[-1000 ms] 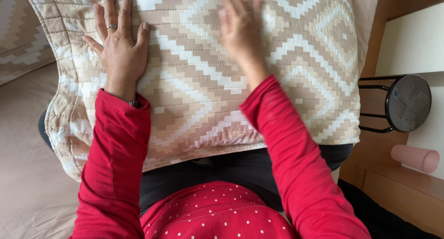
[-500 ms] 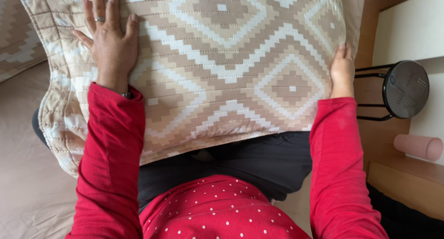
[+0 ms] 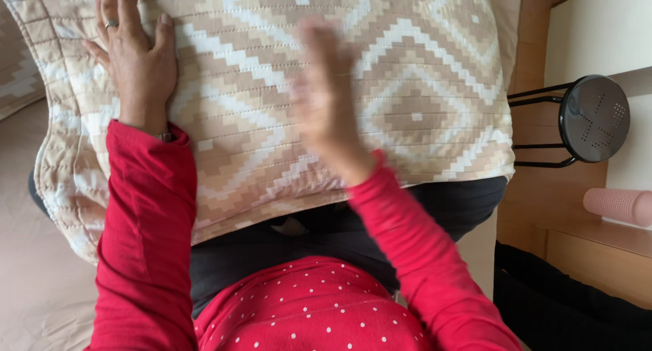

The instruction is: The person pats and smooths a patterned pillow on their lap by hand, pulls off a white pillowcase, and continues to smooth the surface of the pillow.

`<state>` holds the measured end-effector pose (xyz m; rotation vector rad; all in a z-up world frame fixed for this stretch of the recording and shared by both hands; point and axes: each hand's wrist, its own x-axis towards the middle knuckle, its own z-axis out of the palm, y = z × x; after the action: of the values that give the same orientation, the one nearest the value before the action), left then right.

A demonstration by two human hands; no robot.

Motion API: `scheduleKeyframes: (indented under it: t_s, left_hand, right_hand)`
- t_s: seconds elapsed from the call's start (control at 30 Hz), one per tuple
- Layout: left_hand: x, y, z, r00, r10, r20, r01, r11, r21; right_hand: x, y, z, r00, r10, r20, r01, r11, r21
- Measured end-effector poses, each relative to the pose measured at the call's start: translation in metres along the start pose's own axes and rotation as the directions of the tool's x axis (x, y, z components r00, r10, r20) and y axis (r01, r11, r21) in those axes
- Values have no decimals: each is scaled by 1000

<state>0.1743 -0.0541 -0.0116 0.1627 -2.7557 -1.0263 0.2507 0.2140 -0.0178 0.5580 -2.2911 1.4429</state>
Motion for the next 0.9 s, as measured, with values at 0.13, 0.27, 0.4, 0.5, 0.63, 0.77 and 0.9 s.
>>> scheduleKeyframes:
  t_s: [0.13,0.27,0.4,0.5,0.63,0.77,0.9]
  left_hand:
    - [0,-16,4,1000,15,-19,-16,999,-41]
    - [0,0,-1,999,-4,-53,0,996,-88]
    - [4,-3,2,997,-70,-24,69,997,-16]
    - [-3,-2,1,999,-40,-13,39,997,-66]
    - [2,-1,0,998,-29,-54,27,999,-39]
    - [1,-1,1,999,-9,-54,5,998,-63]
    - [3,-10,2,999,6,-54,-10,997,-74]
  right_hand:
    - [26,-85,74,889,73,451,287,679,-676]
    - [38,-35,96,798,191,571,407,528,-745]
    - [39,10,48,860,226,458,306,491,-816]
    - [32,54,-3,972,105,209,71,720,-690]
    - [33,115,-94,972,231,46,-113,629,-769]
    - [12,145,-174,824,542,-168,-461,466,-755]
    - [-11,130,-211,586,738,-334,-773,385,-504]
